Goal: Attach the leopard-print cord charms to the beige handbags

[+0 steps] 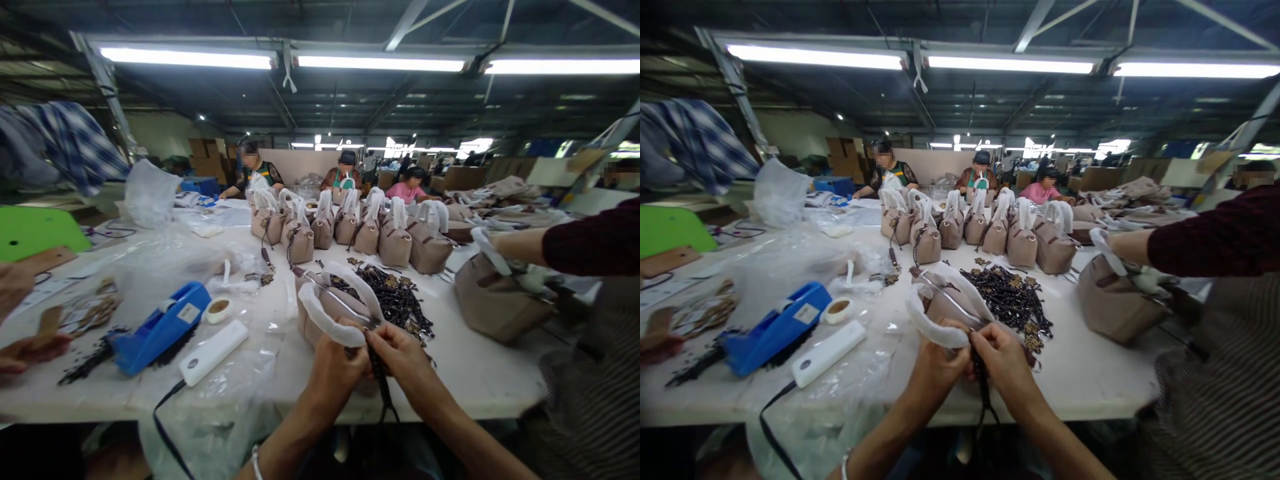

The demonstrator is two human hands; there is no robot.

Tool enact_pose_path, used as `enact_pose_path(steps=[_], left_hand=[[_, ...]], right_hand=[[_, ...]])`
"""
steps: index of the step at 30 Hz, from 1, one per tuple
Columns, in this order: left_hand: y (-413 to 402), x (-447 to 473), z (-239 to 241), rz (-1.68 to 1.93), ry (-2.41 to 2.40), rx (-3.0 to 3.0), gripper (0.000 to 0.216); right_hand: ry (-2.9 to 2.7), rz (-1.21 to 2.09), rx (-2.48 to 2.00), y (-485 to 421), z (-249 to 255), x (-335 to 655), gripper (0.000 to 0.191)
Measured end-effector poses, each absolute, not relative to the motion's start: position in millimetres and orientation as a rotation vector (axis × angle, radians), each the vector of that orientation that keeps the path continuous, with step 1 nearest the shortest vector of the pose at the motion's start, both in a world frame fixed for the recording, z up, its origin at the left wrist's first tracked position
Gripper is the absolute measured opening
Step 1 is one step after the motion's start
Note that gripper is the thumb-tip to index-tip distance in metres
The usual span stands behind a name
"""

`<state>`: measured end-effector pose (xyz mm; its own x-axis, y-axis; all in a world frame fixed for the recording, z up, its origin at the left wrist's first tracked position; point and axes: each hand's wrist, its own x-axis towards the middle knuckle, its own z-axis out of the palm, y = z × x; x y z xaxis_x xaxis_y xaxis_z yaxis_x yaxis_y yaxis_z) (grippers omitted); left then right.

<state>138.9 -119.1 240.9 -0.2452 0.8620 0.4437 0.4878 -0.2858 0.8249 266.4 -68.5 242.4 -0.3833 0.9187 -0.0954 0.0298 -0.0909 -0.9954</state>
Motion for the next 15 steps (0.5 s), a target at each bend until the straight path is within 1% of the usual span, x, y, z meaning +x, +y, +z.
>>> enact_pose_path(steps=[4, 8, 12, 15], left_hand=[[-118.5, 138.8, 238.9, 1.547, 1.648, 1.764, 0.019], [-117.9, 135.6, 240.2, 1.526, 1.649, 1.829, 0.018], [-122.0, 128.9, 246.0, 1.543, 1.519, 1.747, 0.017], [-127.3, 126.6, 250.3, 1.545, 1.392, 1.638, 0.01]], right_hand=[[-2.016, 1.362, -1.14, -50.4, 267.7, 283.8, 0.031], [-2.393, 1.179, -1.146, -41.1, 293.3, 287.2, 0.029], [-2.537, 0.922, -1.018, -44.6, 300.2, 280.7, 0.031], [-2.487, 0.866, -1.067, -50.0, 292.7, 275.7, 0.031]])
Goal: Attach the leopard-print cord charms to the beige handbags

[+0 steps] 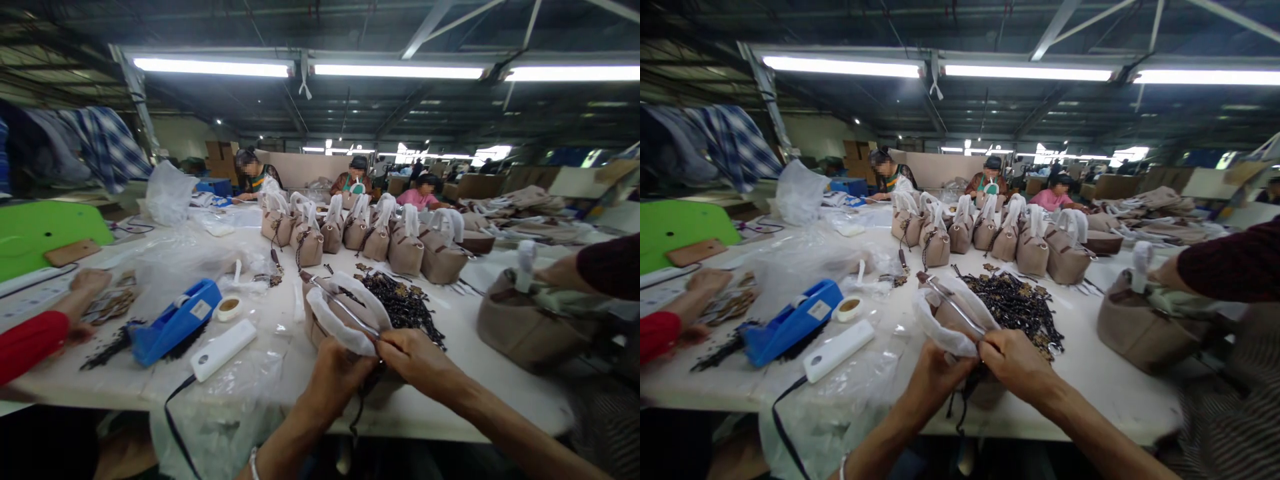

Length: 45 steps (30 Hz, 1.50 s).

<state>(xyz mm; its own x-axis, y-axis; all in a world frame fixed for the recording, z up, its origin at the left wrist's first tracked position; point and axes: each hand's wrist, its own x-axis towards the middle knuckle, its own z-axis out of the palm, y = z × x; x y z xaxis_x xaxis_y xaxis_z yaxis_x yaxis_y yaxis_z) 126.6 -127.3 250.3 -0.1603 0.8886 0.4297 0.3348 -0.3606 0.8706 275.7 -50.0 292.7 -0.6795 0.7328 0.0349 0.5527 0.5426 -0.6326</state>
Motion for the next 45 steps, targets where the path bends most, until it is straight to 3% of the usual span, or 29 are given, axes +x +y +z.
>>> enact_pose_path(steps=[9, 12, 19, 22, 26, 30, 34, 39, 45], left_hand=[[-134.9, 128.8, 237.4, 1.588, 1.454, 1.662, 0.008], [-135.6, 128.5, 232.8, 1.628, 1.441, 1.843, 0.017], [-126.5, 132.3, 225.9, 1.761, 1.532, 1.96, 0.011], [-122.6, 123.8, 229.4, 1.675, 1.464, 1.929, 0.012], [-116.0, 109.8, 235.5, 1.552, 1.368, 1.932, 0.013], [-112.5, 102.8, 238.9, 1.452, 1.313, 1.946, 0.017], [-110.6, 99.8, 238.3, 1.444, 1.305, 1.979, 0.019], [-111.7, 105.0, 229.9, 1.526, 1.325, 1.899, 0.015], [-116.7, 113.1, 225.6, 1.582, 1.405, 1.812, 0.012]], right_hand=[[-1.796, 1.522, -1.288, -60.9, 254.0, 263.5, 0.029], [-1.755, 1.398, -1.198, -69.8, 249.6, 261.5, 0.031], [-1.761, 1.149, -1.179, -79.8, 247.2, 266.4, 0.037], [-1.913, 1.038, -1.26, -70.6, 265.4, 272.9, 0.022], [-2.024, 1.332, -1.291, -51.1, 297.8, 277.6, 0.007], [-2.109, 1.566, -1.344, -35.8, 315.4, 275.8, 0.014], [-2.097, 1.587, -1.345, -34.1, 313.1, 273.8, 0.017], [-1.667, 1.645, -1.211, -56.3, 283.3, 272.0, 0.022], [-1.456, 1.42, -1.099, -80.7, 254.2, 270.5, 0.03]])
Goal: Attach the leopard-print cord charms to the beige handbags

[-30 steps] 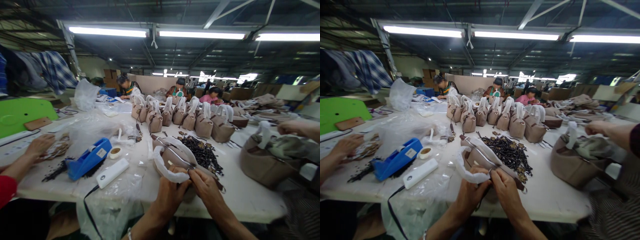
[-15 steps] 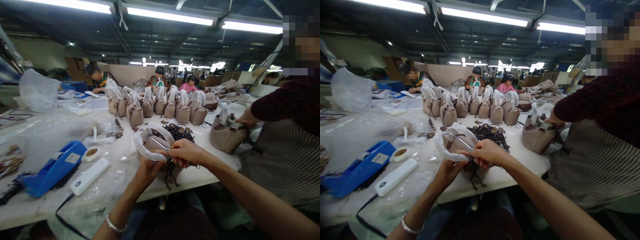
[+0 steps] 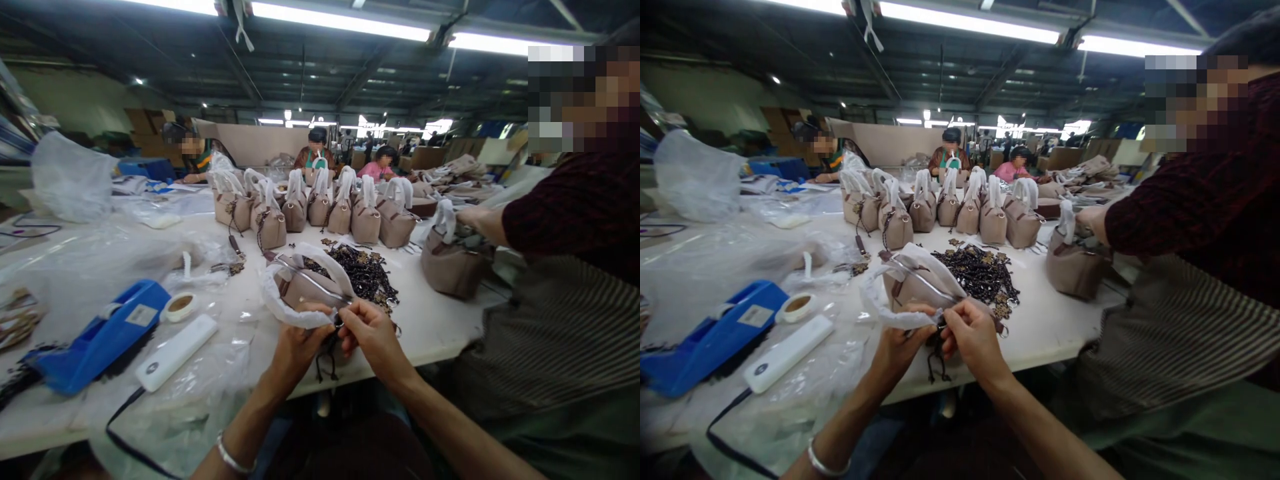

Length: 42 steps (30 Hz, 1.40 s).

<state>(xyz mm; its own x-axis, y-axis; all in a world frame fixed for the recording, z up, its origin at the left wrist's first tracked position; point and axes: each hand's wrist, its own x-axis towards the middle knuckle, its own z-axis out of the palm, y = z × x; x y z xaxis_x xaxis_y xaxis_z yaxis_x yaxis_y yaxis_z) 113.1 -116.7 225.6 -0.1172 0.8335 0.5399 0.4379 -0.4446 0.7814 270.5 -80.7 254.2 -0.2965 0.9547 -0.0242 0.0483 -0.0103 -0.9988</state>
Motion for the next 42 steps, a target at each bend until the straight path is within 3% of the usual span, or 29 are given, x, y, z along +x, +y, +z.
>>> enact_pose_path(steps=[7, 11, 17, 21, 23, 26, 33, 39, 42], left_hand=[[-115.6, 105.0, 234.8, 1.415, 1.301, 1.972, 0.015], [-113.6, 106.8, 235.6, 1.475, 1.287, 1.984, 0.014], [-115.6, 115.7, 235.5, 1.606, 1.31, 1.953, 0.011], [-112.8, 117.8, 237.1, 1.539, 1.303, 1.695, 0.029], [-109.3, 117.9, 236.2, 1.482, 1.273, 1.565, 0.039], [-105.9, 117.4, 233.5, 1.398, 1.276, 1.489, 0.035], [-116.5, 120.3, 229.3, 1.393, 1.284, 1.435, 0.021], [-131.0, 135.5, 227.5, 1.34, 1.431, 1.428, 0.02], [-132.9, 140.2, 228.4, 1.303, 1.478, 1.461, 0.015]], right_hand=[[-2.433, 1.002, -1.108, -51.9, 307.2, 288.0, 0.015], [-2.485, 0.72, -0.977, -49.9, 314.8, 285.9, 0.016], [-1.717, 1.342, -1.208, -66.7, 275.3, 279.1, 0.023], [-1.374, 1.669, -1.08, -65.7, 270.7, 281.2, 0.028], [-1.266, 1.79, -1.025, -62.8, 275.4, 286.3, 0.028], [-1.239, 1.821, -1.01, -60.8, 281.5, 298.0, 0.03], [-1.577, 1.582, -1.25, -83.9, 267.3, 317.7, 0.027], [-2.007, 0.839, -1.355, -98.3, 246.3, 305.3, 0.02], [-2.029, 0.656, -1.369, -94.4, 241.7, 297.6, 0.017]])
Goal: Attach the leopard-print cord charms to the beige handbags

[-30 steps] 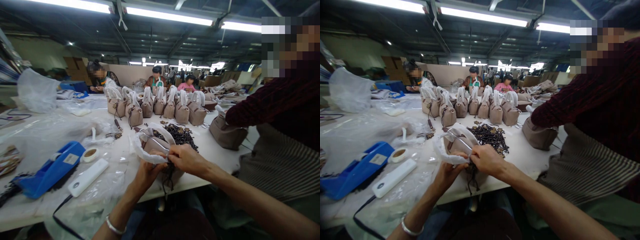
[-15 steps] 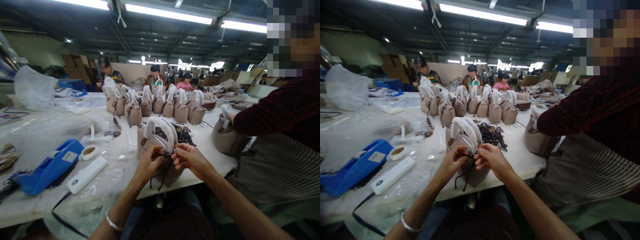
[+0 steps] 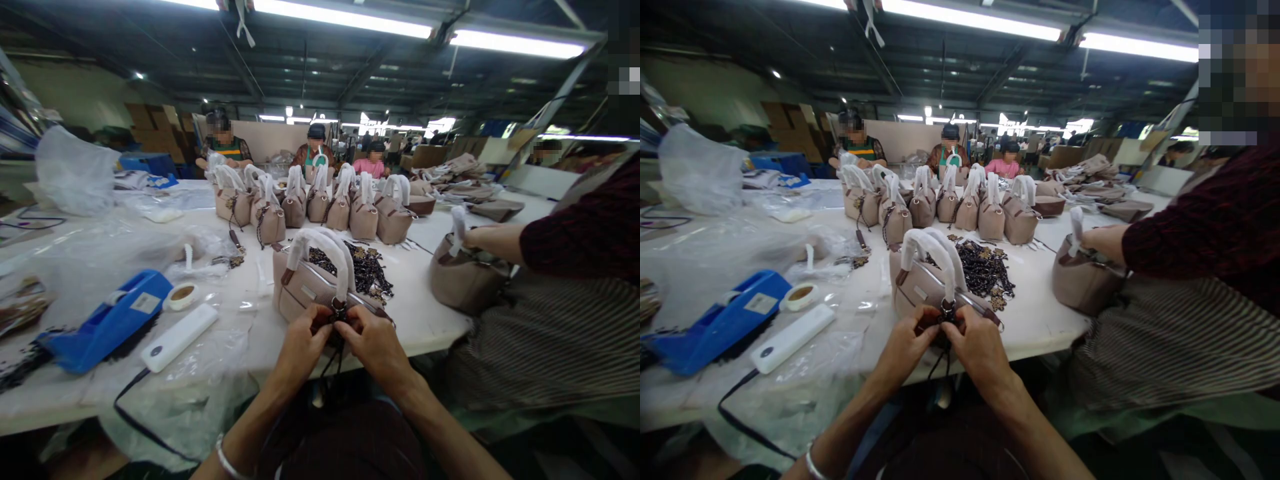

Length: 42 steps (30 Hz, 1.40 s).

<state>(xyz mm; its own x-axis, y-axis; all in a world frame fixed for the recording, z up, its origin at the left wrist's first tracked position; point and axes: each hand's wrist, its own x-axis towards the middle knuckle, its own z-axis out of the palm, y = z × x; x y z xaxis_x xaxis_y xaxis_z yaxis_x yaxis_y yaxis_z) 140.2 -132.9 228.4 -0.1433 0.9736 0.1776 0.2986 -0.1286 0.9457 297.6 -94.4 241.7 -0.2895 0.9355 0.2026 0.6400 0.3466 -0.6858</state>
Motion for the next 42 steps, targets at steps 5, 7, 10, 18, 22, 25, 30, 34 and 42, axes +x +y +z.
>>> enact_pose_path(steps=[5, 7, 10, 18, 22, 25, 30, 34, 42], left_hand=[[-125.5, 128.8, 224.9, 1.355, 1.223, 1.092, 0.023], [-122.3, 122.6, 222.4, 1.307, 1.05, 0.86, 0.034], [-118.5, 118.9, 218.7, 1.201, 0.903, 0.765, 0.042], [-112.8, 129.0, 212.1, 1.243, 1.302, 1.382, 0.017], [-108.4, 133.9, 208.0, 1.198, 1.472, 1.644, 0.008], [-100.5, 142.7, 197.3, 1.119, 1.461, 1.808, 0.007], [-96.7, 132.6, 179.7, 0.989, 1.221, 1.791, 0.018], [-100.1, 68.4, 181.3, 0.659, 1.331, 1.592, 0.02], [-40.2, -29.7, 184.5, 0.902, 2.401, 1.218, 0.032]], right_hand=[[-1.944, 0.996, -1.346, -88.0, 244.3, 299.6, 0.019], [-1.942, 1.087, -1.262, -87.2, 244.7, 303.3, 0.021], [-1.937, 1.081, -1.182, -87.8, 241.7, 305.7, 0.021], [-1.905, 1.227, -1.134, -96.4, 235.4, 303.3, 0.028], [-1.826, 1.448, -1.185, -92.1, 225.6, 316.8, 0.046], [-1.828, 1.371, -1.289, -82.6, 215.0, 321.3, 0.049], [-1.798, 0.995, -1.438, -83.3, 202.1, 311.6, 0.043], [-1.659, 0.909, -1.501, -87.7, 198.1, 306.2, 0.048], [-1.638, 0.706, -1.469, -86.6, 188.3, 321.0, 0.055]])
